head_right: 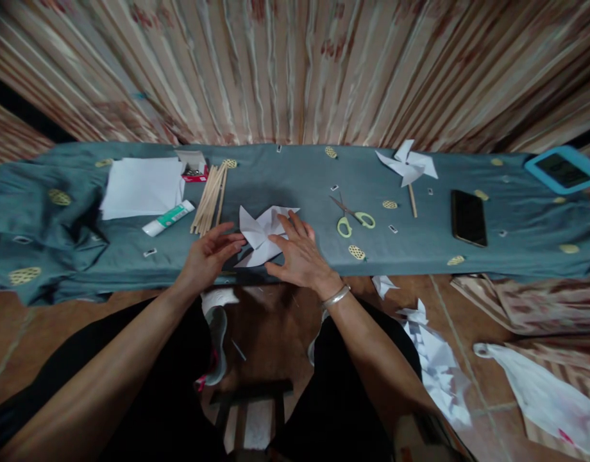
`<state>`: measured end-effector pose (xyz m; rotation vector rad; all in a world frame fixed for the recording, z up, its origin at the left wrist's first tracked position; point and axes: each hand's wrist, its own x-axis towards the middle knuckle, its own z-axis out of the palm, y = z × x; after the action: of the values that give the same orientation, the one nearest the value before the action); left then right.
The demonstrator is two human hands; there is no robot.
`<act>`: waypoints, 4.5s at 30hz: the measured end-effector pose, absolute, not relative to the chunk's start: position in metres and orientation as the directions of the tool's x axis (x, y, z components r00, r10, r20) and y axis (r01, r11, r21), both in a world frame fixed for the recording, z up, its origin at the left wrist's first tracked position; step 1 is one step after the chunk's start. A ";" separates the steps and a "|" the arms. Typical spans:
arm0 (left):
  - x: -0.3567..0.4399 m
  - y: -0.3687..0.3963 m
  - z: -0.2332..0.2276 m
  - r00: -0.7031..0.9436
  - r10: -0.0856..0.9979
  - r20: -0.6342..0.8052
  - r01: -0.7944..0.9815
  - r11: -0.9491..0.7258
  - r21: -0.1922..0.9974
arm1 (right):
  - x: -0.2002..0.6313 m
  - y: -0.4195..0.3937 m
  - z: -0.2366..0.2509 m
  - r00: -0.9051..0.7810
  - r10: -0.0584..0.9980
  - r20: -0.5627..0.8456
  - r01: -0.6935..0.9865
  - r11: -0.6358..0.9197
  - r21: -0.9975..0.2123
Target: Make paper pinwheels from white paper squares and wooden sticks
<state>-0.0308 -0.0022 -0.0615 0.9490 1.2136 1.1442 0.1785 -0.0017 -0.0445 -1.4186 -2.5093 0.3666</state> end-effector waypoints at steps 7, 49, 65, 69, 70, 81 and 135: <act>-0.029 -0.001 -0.056 -0.020 0.971 -0.239 -0.209 0.229 0.951 | 0.173 0.004 -0.058 -0.466 0.855 0.230 0.809 0.516 -0.282; 0.004 -0.009 -0.033 -0.044 0.935 -0.352 -0.386 0.309 0.869 | 0.168 -0.035 -0.027 -0.404 0.842 0.358 0.677 0.538 -0.503; 0.004 -0.010 -0.035 -0.072 0.930 -0.360 -0.358 0.313 0.880 | 0.162 -0.040 -0.026 -0.394 0.819 0.417 0.687 0.564 -0.458; 0.004 -0.009 -0.037 -0.091 0.954 -0.287 -0.282 0.252 0.926 | 0.167 -0.035 -0.024 -0.309 0.830 0.464 0.725 0.521 -0.450; 0.004 -0.008 -0.038 -0.089 0.963 -0.256 -0.251 0.227 0.941 | 0.168 -0.032 -0.024 -0.269 0.834 0.481 0.735 0.501 -0.457; 0.014 -0.006 -0.040 -0.079 0.992 -0.099 -0.069 0.094 0.993 | 0.159 -0.019 -0.030 -0.085 0.854 0.513 0.672 0.429 -0.604; -0.007 -0.015 -0.026 0.272 0.885 0.379 0.458 -0.465 0.758 | 0.205 -0.012 -0.009 -0.173 0.905 0.388 0.514 0.419 -0.749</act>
<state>-0.0074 -0.0150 -0.0258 2.0377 1.2054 1.1004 0.2046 -0.0124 -0.0094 -1.2183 -1.8286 0.5831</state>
